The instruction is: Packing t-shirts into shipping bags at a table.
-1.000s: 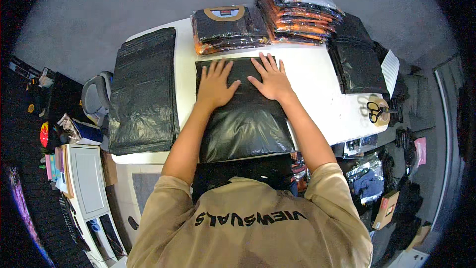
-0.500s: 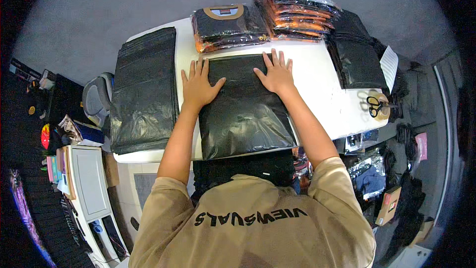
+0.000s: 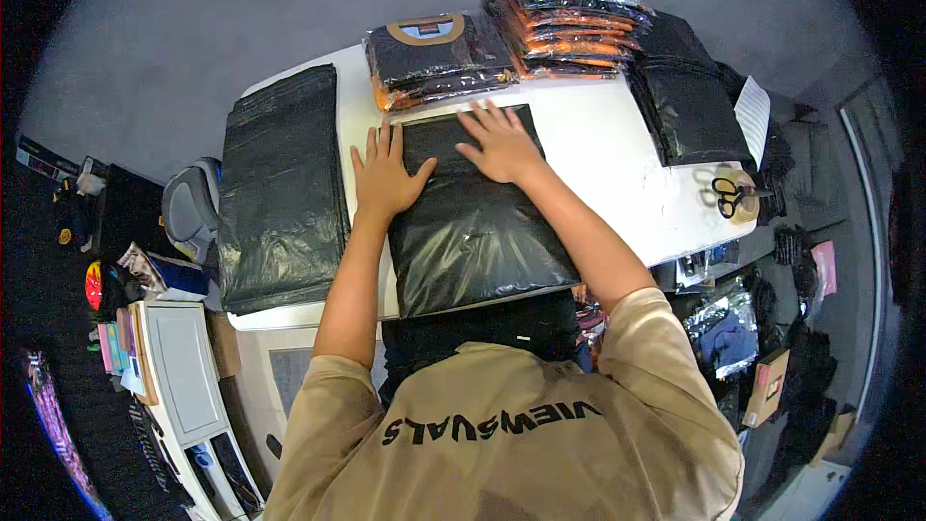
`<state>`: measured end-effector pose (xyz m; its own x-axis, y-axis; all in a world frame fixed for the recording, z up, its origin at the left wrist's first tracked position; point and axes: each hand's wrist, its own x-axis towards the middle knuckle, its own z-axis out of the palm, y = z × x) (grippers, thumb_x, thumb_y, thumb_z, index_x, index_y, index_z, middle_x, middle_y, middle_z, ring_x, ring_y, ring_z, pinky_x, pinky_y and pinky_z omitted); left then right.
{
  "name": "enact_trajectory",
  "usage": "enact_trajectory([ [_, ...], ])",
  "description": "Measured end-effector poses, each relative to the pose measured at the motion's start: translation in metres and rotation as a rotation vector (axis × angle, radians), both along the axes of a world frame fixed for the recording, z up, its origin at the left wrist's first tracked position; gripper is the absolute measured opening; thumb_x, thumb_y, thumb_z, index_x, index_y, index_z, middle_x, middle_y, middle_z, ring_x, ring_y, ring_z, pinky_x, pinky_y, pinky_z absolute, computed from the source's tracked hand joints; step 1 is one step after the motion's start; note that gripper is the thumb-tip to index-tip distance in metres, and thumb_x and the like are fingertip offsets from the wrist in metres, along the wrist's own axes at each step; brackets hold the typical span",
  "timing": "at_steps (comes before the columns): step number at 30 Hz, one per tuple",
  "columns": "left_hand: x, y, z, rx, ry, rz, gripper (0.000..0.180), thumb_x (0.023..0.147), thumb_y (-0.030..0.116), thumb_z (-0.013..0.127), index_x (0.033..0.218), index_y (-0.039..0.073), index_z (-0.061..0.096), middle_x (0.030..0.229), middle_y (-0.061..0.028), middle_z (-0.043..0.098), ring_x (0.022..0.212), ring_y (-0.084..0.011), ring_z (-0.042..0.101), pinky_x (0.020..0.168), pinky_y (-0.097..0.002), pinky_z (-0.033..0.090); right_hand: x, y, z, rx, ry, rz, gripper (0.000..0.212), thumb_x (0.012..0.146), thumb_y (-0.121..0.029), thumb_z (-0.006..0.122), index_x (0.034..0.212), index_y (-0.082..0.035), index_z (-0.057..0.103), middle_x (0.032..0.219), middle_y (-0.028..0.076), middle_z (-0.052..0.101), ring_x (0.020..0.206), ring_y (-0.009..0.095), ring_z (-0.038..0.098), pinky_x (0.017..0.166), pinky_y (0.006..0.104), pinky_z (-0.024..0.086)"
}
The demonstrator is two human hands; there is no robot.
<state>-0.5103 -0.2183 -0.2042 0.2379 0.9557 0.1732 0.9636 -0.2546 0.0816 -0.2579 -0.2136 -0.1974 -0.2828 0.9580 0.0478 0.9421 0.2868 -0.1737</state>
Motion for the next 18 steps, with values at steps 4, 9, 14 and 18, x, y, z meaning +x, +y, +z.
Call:
enact_trajectory([
  [4,-0.002,0.000,0.006,0.002,-0.028,0.001,0.101,0.099,0.075,0.053,0.171,0.006,0.032,0.180,-0.0125,0.025,0.166,-0.0379,0.022,0.130,-0.0684,0.014,0.041,-0.003,0.002,-0.019,-0.008,-0.107,0.077,0.110,-0.064,0.039,0.173,-0.021,0.031,0.182,0.009,0.021,0.168,0.033,0.015,0.136,0.0530,0.012],
  [9,-0.003,0.005,0.009,0.026,-0.112,0.069,0.086,0.097,0.058,0.067,0.158,0.000,0.050,0.170,-0.0204,0.041,0.161,-0.0416,0.030,0.128,-0.0664,0.021,0.053,-0.004,0.006,-0.012,-0.066,-0.202,0.077,0.109,-0.064,0.042,0.170,-0.017,0.035,0.179,0.014,0.026,0.166,0.037,0.020,0.132,0.0640,0.018],
  [14,0.023,0.017,0.034,0.213,-0.292,-0.110,0.041,0.095,0.026,0.073,0.127,0.000,0.072,0.128,-0.0216,0.069,0.126,-0.0427,0.062,0.108,-0.0573,0.048,0.034,0.003,0.011,0.229,0.006,-0.110,0.066,0.103,-0.048,0.066,0.155,-0.010,0.056,0.166,0.023,0.046,0.157,0.040,0.040,0.127,0.0616,0.030],
  [18,0.049,0.044,0.039,0.217,-0.406,-0.304,0.017,0.096,0.012,0.069,0.105,0.002,0.080,0.101,-0.0182,0.075,0.098,-0.0390,0.070,0.090,-0.0506,0.057,0.009,0.019,0.019,0.329,0.250,0.070,0.036,0.098,-0.029,0.074,0.128,-0.008,0.075,0.139,0.017,0.068,0.128,0.040,0.064,0.113,0.0502,0.048],
])
